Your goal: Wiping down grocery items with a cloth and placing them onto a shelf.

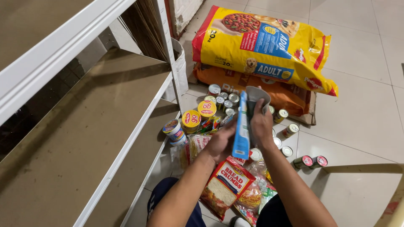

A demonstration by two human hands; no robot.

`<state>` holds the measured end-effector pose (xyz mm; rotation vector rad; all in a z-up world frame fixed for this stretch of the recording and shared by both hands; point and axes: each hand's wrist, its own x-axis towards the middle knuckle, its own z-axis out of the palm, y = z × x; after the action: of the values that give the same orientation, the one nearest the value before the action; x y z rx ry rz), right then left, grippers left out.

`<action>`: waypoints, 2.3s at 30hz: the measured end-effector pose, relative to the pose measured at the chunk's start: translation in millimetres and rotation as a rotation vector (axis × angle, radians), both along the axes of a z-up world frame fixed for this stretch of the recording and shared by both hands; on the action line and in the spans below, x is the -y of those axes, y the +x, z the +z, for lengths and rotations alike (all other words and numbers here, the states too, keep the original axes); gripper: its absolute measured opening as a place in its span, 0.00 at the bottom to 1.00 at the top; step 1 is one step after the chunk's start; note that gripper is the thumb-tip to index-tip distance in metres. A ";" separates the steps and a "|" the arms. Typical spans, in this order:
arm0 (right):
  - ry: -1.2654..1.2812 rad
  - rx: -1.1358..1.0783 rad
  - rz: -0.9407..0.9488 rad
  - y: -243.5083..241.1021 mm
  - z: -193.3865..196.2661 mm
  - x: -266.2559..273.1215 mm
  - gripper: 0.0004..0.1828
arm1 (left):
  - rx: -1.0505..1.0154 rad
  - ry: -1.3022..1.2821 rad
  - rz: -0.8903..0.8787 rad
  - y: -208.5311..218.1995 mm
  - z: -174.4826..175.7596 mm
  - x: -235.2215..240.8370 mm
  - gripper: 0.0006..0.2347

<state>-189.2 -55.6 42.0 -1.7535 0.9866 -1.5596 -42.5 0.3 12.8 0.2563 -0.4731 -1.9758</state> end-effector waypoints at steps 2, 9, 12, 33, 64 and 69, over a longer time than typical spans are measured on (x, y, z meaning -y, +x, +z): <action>0.590 0.033 -0.227 -21.3 -35.5 21.9 0.42 | 0.172 -0.039 -0.030 -6.3 4.7 -3.4 0.21; 0.644 0.536 -0.097 -44.8 -19.2 28.6 0.41 | 0.289 0.094 -0.091 -3.3 -61.5 16.7 0.15; 0.628 0.754 0.057 -52.2 -16.8 32.2 0.40 | 0.231 0.151 -0.168 5.5 -50.6 22.3 0.12; 0.789 0.538 0.044 -33.4 -89.2 89.9 0.39 | 1.007 -0.486 0.906 185.8 259.9 71.6 0.20; 0.456 -0.744 0.094 -20.3 -346.9 241.5 0.44 | 1.563 -0.093 1.270 416.8 338.9 262.7 0.25; 0.620 -0.666 0.190 -19.8 -360.5 247.0 0.30 | 1.688 -0.207 1.033 429.3 313.3 262.7 0.30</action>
<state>-209.1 -302.7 -318.5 -1.8344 1.3700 -0.4426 386.8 -262.3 326.0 1.6492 -1.2104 -0.3111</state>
